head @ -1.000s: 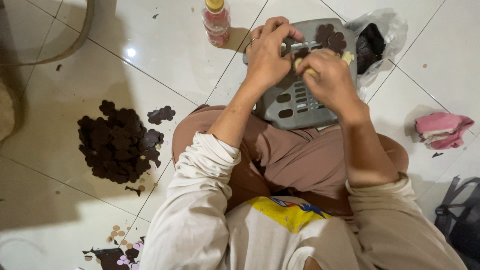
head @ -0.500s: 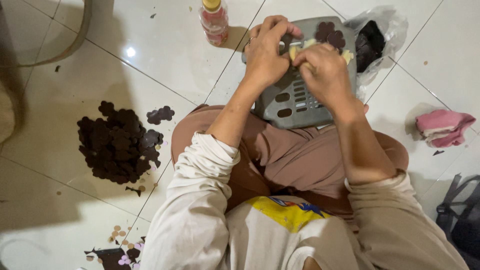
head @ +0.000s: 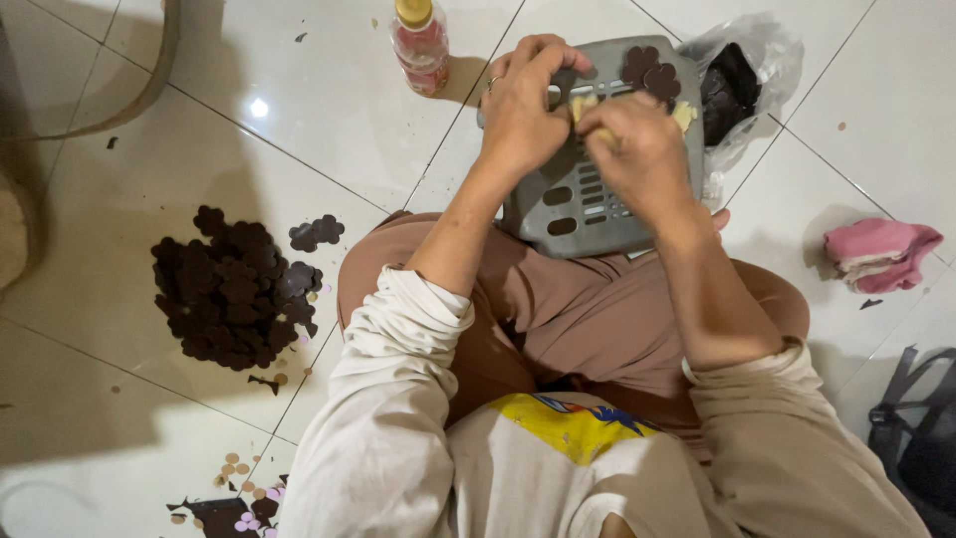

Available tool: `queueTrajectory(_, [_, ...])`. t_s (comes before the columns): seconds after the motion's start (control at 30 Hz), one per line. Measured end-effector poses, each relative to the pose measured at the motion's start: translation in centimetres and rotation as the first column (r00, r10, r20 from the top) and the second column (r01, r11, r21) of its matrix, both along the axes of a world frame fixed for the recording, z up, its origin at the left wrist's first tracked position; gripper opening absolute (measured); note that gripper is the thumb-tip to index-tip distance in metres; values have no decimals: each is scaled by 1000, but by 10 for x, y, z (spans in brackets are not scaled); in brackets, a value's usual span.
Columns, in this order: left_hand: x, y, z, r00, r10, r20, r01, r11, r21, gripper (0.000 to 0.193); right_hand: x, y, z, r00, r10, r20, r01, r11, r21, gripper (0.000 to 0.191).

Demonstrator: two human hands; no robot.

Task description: The person sits on the floor and wipes dark flower-shaped foam cutouts one at a time with a yellow sponge, rubbing each piece over a slotted plastic basket tray and placing finished pieces on the floor beside them. They briefly pour liquid from a bottle onto the sponge mid-task and continue wiping pieces.

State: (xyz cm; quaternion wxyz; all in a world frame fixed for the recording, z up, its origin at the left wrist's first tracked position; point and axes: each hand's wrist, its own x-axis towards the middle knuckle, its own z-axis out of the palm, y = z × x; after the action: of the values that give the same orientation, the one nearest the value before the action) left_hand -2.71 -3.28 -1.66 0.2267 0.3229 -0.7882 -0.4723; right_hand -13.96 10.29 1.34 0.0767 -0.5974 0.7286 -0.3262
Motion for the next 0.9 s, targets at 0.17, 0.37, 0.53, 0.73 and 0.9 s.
queueTrajectory(0.17, [-4,2,3,1000,18,26,-14,990,-137,49,-17,20,8,937,-118,328,55,979,195,12])
queueTrajectory(0.37, [-3,11,5,995,-96,-31,73,892,-446,38,-76,30,15,692,-241,681,332,943,-3,20])
queueTrajectory(0.53, [-3,11,2,995,-99,-18,77,869,-489,34,-77,32,5,823,-251,509,260,964,54,26])
queueTrajectory(0.73, [-4,6,-3,998,-47,28,54,922,-384,32,-68,28,4,981,-183,66,176,979,104,41])
queueTrajectory(0.9, [-6,2,-9,1000,5,18,2,929,-371,25,-64,28,1,979,-204,25,198,971,135,42])
